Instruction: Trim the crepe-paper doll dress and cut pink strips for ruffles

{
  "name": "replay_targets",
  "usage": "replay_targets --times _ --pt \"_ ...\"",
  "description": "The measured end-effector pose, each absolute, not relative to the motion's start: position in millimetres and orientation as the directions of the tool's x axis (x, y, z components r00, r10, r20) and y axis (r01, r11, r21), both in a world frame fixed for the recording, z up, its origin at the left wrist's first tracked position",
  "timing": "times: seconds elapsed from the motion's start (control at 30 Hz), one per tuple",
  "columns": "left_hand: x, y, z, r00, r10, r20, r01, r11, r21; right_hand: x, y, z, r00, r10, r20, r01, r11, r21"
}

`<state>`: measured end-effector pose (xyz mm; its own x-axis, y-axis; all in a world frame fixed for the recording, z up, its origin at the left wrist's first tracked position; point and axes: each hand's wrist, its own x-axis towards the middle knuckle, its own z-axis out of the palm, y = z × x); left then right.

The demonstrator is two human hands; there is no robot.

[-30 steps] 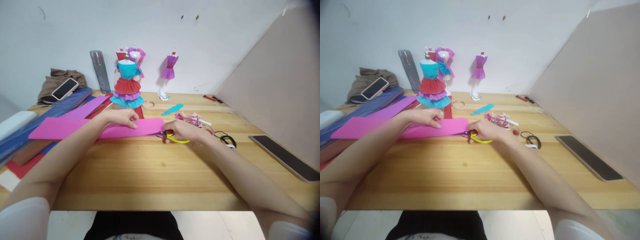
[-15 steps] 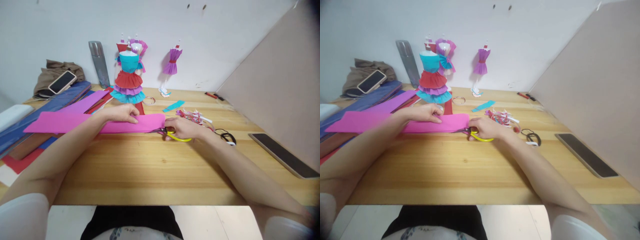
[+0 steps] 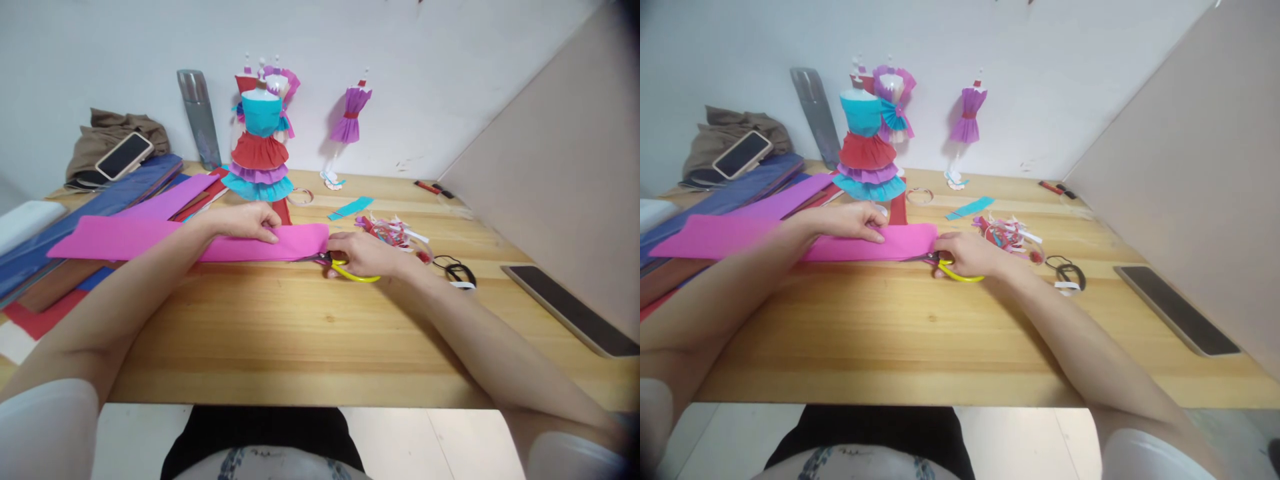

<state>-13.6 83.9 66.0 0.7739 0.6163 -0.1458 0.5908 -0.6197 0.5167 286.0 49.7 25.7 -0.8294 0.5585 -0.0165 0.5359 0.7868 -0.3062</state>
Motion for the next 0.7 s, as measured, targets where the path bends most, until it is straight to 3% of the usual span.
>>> replay_targets --times 0.7 --pt "-15.1 86.9 61.5 0.791 0.598 -0.127 0.560 -0.626 0.543 288.5 49.8 25.0 -0.802 0.596 -0.041 0.561 0.729 -0.392"
